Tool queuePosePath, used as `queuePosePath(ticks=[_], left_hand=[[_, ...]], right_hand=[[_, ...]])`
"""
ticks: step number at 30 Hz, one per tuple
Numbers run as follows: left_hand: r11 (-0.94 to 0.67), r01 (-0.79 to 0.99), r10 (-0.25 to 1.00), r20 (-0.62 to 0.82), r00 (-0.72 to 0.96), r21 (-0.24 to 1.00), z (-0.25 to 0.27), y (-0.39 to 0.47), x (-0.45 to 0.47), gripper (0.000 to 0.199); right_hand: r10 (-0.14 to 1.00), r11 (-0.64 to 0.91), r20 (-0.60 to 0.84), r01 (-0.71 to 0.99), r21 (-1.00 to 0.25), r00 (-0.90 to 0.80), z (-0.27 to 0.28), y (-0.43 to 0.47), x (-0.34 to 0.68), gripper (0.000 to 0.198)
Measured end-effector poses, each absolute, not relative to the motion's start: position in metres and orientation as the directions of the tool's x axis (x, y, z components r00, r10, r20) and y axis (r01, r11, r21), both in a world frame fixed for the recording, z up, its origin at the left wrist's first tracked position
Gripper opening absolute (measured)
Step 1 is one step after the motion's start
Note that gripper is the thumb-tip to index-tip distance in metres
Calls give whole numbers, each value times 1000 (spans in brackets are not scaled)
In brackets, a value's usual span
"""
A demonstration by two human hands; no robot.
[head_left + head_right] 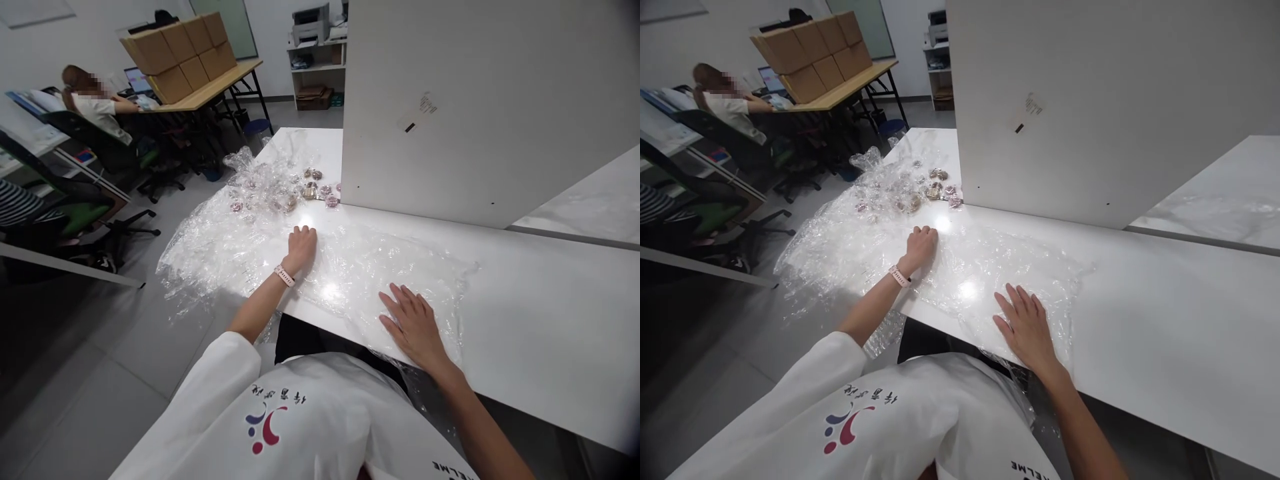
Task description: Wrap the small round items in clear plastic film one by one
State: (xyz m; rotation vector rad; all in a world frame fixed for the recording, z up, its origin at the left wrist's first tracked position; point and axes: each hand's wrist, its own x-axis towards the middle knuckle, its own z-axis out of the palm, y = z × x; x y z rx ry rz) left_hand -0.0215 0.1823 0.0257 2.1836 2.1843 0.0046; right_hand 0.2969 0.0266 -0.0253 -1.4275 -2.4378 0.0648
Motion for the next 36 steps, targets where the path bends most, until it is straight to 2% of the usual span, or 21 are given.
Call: queuePosePath(ticks=[3,7,9,11,13,16,18,20,22,24,26,29,31,34,36], left_hand=[[-56,991,998,-13,59,121,28,214,-11,36],[-9,960,979,197,-48,282,42,278,4,44],[-20,943,989,145,-30,332,45,304,13,37],[-28,951,1000,13,26,309,44,320,22,32],[-44,971,996,-60,59,235,40,328,28,36],[-88,986,993,-71,98,139,37,330,27,34],[-85,986,994,-54,93,145,42,323,19,31],[-58,972,997,62,45,226,52,304,12,29],[-128,930,963,266,34,346,63,268,11,29],[-330,847,882,457,118,417,68,215,25,28],[-541,730,787,557,265,417,62,153,52,28],[-666,623,735,502,456,410,35,71,100,28],[-695,588,718,357,598,413,18,40,121,29],[-673,595,711,162,684,438,13,25,125,58],[-673,584,693,111,712,454,21,24,110,83]], right_hand=[[856,501,251,845,-186,-452,-23,28,302,45],[856,502,249,844,-191,-453,-21,29,301,46],[857,500,251,844,-194,-450,-22,29,299,46],[856,504,247,841,-196,-455,-22,29,300,47],[847,521,238,831,-196,-475,-22,31,302,49],[819,570,215,797,-197,-532,-22,37,309,50],[804,594,198,777,-207,-561,-22,41,314,50],[800,600,186,768,-225,-570,-22,44,317,50],[803,596,180,764,-247,-568,-22,45,318,51],[808,588,178,760,-277,-561,-21,45,315,50],[821,569,180,753,-331,-542,-20,46,312,50],[856,512,218,703,-494,-470,-16,46,315,47],[900,432,241,661,-613,-364,-11,41,329,42],[959,282,230,676,-681,-167,1,19,371,38],[963,265,217,731,-629,-162,7,-6,403,42]])
